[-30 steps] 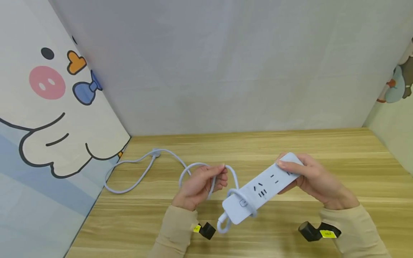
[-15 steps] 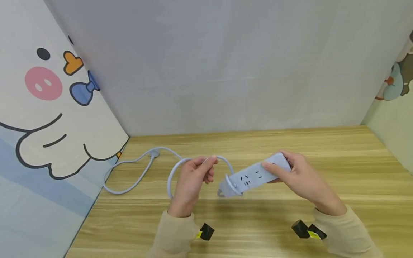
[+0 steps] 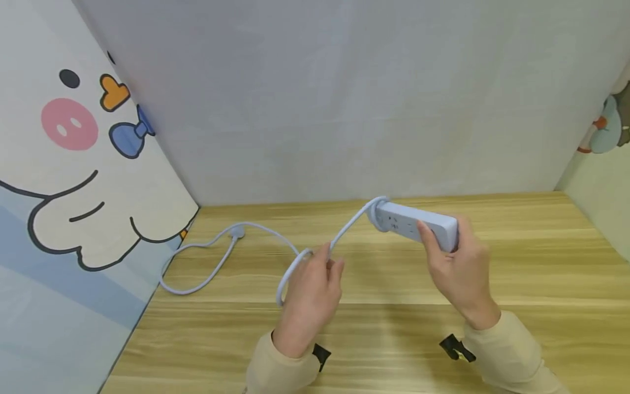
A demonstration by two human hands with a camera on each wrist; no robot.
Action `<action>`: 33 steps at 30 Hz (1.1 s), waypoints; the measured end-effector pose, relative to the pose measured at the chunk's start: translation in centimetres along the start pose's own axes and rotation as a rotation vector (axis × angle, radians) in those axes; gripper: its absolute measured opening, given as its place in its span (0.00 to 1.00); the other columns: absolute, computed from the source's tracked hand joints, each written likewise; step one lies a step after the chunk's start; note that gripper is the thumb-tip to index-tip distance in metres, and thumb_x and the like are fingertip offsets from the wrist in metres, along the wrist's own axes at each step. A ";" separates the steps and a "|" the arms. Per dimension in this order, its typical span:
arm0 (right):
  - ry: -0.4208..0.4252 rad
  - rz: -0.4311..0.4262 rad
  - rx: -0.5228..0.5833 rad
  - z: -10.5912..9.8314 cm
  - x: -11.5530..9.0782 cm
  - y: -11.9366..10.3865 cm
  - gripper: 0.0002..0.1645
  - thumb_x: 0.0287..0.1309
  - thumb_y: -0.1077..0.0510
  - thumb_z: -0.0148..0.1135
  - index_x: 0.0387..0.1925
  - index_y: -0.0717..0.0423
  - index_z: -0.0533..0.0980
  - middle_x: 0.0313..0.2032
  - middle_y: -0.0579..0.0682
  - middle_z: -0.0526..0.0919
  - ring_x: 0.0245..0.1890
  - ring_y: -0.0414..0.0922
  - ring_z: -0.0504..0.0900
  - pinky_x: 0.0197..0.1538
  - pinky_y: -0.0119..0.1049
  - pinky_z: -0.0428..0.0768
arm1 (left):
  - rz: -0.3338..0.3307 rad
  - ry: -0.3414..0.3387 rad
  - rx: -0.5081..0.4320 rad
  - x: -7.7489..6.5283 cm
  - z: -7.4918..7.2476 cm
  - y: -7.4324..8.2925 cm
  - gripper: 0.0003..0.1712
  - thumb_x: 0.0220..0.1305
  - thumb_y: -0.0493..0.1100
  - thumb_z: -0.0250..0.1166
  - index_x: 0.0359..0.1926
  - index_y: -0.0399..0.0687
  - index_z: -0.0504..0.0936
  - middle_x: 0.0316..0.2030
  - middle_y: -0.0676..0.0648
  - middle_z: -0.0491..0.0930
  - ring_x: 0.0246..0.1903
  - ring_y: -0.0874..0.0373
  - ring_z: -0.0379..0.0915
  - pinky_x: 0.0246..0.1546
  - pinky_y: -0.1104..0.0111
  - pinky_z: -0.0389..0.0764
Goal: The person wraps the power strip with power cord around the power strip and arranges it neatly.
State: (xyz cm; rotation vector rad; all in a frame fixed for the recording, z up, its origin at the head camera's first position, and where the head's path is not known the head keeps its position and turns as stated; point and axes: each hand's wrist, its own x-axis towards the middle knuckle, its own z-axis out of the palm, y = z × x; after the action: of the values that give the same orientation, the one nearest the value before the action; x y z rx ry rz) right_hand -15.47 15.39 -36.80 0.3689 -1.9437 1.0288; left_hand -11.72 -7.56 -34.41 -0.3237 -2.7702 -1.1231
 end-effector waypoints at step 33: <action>-0.088 0.895 1.650 -3.5 2.0 -0.2 0.15 0.79 0.57 0.46 0.57 0.64 0.65 0.54 0.67 0.80 0.53 0.61 0.85 0.56 0.40 0.83 | -0.063 -0.460 -0.253 2.2 3.4 -3.2 0.13 0.74 0.47 0.61 0.45 0.46 0.90 0.17 0.50 0.78 0.13 0.61 0.73 0.20 0.65 0.82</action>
State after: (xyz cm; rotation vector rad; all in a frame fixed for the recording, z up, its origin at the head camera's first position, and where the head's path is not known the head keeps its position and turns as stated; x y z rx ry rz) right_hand -14.49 18.29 -34.12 0.3676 -0.7769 3.0928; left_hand -14.82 -7.10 -38.54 -0.5935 -3.0353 -1.5984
